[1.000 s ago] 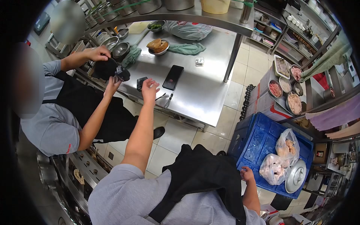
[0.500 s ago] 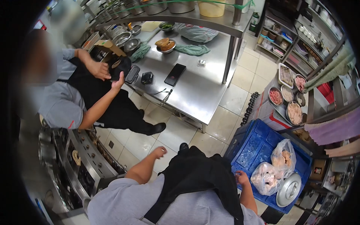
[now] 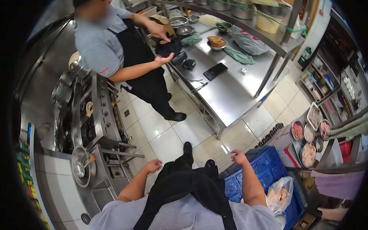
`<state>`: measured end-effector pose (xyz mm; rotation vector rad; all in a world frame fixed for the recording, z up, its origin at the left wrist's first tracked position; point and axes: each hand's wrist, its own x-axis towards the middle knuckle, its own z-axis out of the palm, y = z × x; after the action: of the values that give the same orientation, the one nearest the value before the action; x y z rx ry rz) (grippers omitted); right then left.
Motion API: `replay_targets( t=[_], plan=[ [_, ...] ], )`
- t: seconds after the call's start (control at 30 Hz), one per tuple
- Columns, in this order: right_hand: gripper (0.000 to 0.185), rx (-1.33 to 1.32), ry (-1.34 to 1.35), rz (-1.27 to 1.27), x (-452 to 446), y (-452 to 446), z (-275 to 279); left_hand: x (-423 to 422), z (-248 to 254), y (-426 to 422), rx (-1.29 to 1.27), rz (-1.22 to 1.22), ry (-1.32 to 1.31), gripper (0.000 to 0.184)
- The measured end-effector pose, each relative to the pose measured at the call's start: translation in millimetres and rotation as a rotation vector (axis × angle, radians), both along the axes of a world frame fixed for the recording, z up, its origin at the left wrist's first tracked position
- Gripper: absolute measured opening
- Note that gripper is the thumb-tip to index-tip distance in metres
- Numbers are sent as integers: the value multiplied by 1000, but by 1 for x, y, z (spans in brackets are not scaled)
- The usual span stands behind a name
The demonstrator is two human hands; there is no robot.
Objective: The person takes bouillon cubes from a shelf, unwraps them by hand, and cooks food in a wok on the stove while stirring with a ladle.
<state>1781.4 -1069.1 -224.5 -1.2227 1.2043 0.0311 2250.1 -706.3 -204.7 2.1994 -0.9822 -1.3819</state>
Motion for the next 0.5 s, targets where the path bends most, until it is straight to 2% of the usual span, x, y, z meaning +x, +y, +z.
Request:
replay_targets(
  t=[0.07,0.13,0.2,0.3,0.33,0.37,0.4,0.43,0.47,0.5],
  plan=[
    [40,-28,43,147,23,-8,5,-10,16,29,29,39,34,31],
    [39,-6,33,212,56,3,15,-16,53,69,83,339,136,35],
    [39,33,17,266,82,24,18,-5,91,91,-153,648,248,42],
    [38,57,40,475,116,64,5,20,191,123,-540,699,27,53],
    [39,-23,-3,711,128,79,-7,27,229,140,-696,684,-68,55],
    [40,-101,-48,949,144,91,-12,23,284,157,-711,692,-187,56],
    [40,-106,-53,983,166,108,-6,16,329,177,-804,736,-262,57],
    [30,-43,57,986,193,133,9,2,374,201,-866,773,-397,58],
    [20,19,167,993,221,155,22,-9,409,230,-891,780,-564,58],
    [20,18,162,1044,250,169,20,-21,434,263,-1008,811,-634,55]
  ],
)
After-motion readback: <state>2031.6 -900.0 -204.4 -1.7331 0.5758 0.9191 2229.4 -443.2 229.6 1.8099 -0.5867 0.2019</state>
